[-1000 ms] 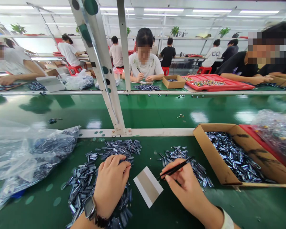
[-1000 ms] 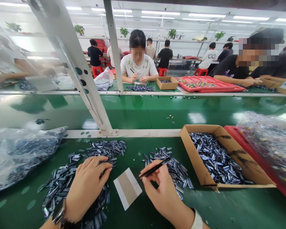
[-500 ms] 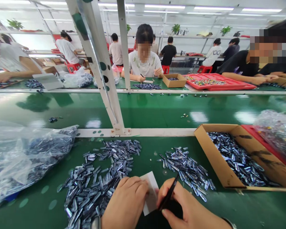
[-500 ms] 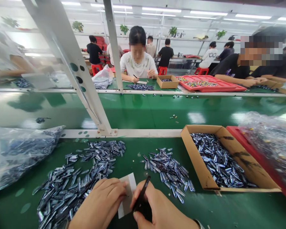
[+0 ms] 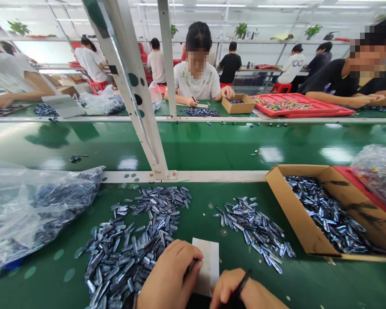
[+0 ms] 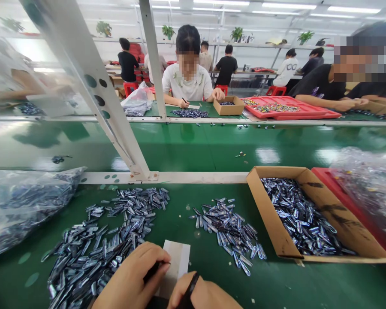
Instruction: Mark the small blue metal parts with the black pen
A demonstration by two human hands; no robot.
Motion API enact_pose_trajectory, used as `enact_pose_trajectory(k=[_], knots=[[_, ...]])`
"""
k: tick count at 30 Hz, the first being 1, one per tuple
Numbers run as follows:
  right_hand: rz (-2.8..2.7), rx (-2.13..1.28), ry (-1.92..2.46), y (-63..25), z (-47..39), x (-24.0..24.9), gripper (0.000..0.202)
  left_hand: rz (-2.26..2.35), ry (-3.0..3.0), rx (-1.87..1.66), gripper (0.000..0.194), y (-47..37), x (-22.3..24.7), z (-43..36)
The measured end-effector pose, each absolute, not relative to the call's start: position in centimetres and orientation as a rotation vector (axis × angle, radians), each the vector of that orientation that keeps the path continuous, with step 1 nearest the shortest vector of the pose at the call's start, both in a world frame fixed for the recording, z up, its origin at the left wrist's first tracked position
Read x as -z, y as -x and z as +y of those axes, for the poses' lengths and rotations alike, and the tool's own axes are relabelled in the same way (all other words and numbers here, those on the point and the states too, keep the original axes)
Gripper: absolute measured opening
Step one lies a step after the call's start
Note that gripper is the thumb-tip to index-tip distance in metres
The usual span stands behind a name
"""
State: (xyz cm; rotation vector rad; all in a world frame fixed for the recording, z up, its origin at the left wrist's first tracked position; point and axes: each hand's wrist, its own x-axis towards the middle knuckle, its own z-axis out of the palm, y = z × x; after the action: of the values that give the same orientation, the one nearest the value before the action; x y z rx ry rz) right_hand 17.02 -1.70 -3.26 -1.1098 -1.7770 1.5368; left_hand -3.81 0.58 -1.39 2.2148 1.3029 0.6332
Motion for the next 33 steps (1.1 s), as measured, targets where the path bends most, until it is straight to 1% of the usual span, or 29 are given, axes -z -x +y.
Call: enact_pose_trajectory(k=[4,6,10,13,15,19,24,25,28,29,30,33], knots=[[-1.772,-1.236,1.129,-17.1,-1.1,2.3,0.024,1.347,-2.221,-0.611,0.018,3.9,1.6,0.9],[-1.859,-1.168,1.095,-17.0,-0.8,1.6,0.026,1.332,-2.285,-0.601,0.017,4.1,1.6,1.1],[-2.063,-1.303,1.063,-16.7,-0.5,0.6,0.029,1.329,-2.429,-0.548,0.021,4.5,1.4,1.3],[-2.076,-1.346,1.095,-17.0,-0.6,-0.2,0.029,1.338,-2.427,-0.51,0.025,4.6,1.4,1.1],[-2.048,-1.374,1.087,-17.5,-0.6,-0.8,0.029,1.277,-2.404,-0.508,0.023,4.5,1.3,0.9],[-1.853,-1.478,0.995,-17.9,-0.7,-0.5,0.025,1.147,-2.407,-0.474,0.017,4.0,1.2,0.8],[-1.414,-1.301,1.109,-16.8,-0.3,2.0,0.019,1.247,-2.432,-0.42,0.012,3.7,1.0,0.9],[-1.359,-1.254,1.128,-16.6,-0.1,2.5,0.018,1.269,-2.406,-0.416,0.016,3.7,1.0,0.9],[-1.269,-1.188,1.191,-16.2,0.4,3.2,0.018,1.337,-2.314,-0.435,0.039,3.7,1.0,0.7],[-1.256,-1.18,1.206,-16.0,0.6,3.3,0.019,1.351,-2.295,-0.449,0.042,3.6,1.0,0.6],[-1.246,-1.171,1.218,-15.9,0.7,3.3,0.019,1.357,-2.281,-0.458,0.039,3.6,1.0,0.6],[-1.236,-1.166,1.244,-15.6,1.0,3.1,0.018,1.363,-2.257,-0.472,0.022,3.6,1.1,0.6]])
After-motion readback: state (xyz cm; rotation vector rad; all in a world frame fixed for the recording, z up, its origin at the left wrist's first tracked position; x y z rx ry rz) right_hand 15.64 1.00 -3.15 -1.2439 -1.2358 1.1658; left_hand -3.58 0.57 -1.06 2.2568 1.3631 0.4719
